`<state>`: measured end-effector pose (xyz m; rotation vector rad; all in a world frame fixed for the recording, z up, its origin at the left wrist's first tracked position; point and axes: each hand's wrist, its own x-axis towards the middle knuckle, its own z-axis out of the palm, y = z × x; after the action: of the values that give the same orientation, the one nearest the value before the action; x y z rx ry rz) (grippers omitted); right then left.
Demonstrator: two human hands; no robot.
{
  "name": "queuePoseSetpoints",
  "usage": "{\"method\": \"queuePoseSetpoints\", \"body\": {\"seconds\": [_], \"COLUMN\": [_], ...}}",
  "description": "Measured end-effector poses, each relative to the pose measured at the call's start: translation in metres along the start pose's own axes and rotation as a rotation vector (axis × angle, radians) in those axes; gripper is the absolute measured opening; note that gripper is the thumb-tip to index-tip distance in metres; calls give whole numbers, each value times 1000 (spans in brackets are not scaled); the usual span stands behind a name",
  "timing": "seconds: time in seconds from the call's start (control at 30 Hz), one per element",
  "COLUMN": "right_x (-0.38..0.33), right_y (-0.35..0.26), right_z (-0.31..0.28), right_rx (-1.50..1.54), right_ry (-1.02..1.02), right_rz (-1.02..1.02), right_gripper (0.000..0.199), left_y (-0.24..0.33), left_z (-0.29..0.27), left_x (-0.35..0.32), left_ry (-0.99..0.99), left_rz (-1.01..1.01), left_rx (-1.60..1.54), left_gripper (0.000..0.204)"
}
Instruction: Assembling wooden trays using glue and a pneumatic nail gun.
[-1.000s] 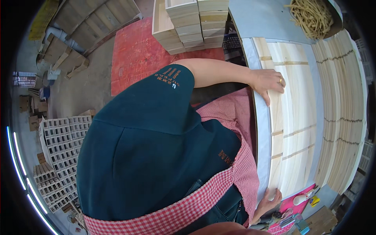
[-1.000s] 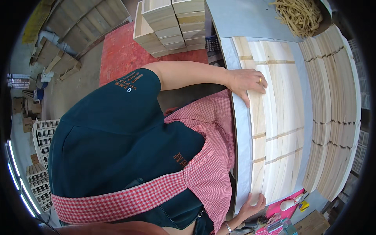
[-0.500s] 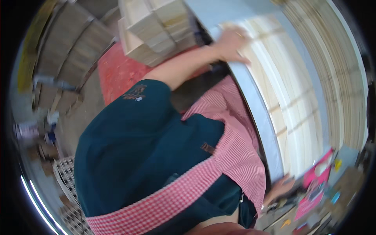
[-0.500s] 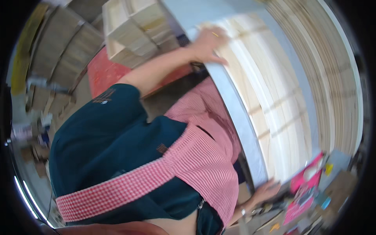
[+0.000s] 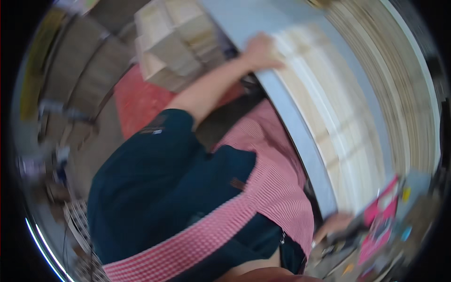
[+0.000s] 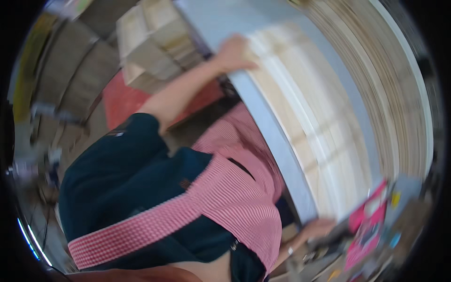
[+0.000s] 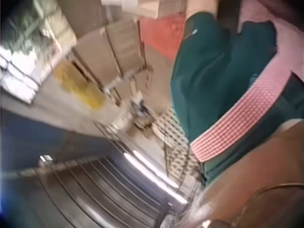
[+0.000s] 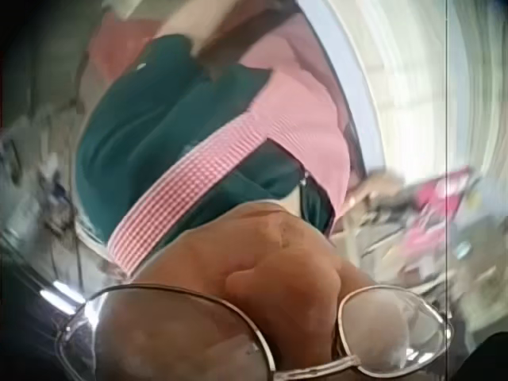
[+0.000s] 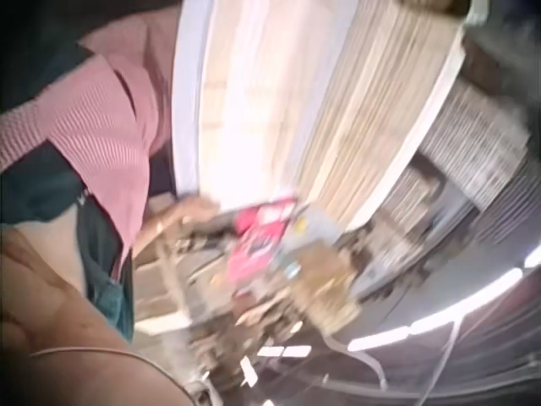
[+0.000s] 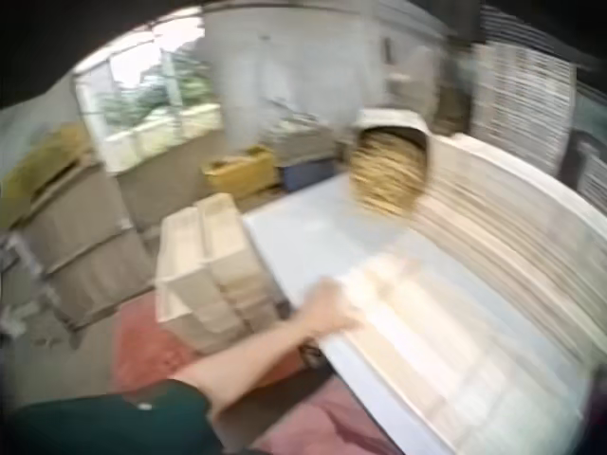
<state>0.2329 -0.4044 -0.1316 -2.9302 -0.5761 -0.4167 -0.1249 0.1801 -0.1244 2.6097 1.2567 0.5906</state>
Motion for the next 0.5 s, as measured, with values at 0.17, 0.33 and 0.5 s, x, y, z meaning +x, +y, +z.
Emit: {"method": "queuePoseSetpoints", "body": {"seconds": [0.17,0.33,0.5], "right_x": [11,14,17], "right_y": [-27,-34,-31], "right_z": [13,13,23], "right_rx": [114,110,96], "right_ry": [106,164,214], "right_rz": [-51,-18,0], "right_gripper": [40,42,40], "left_y": [-5,-1,4], "left_z": [-6,-8,-8], "left_x": [-21,-15,-11], "left_ry": [109,44,-22], "left_rz": [-84,-113,-133], "left_rx": [15,-4,-9], "left_gripper": [95,104,108]}}
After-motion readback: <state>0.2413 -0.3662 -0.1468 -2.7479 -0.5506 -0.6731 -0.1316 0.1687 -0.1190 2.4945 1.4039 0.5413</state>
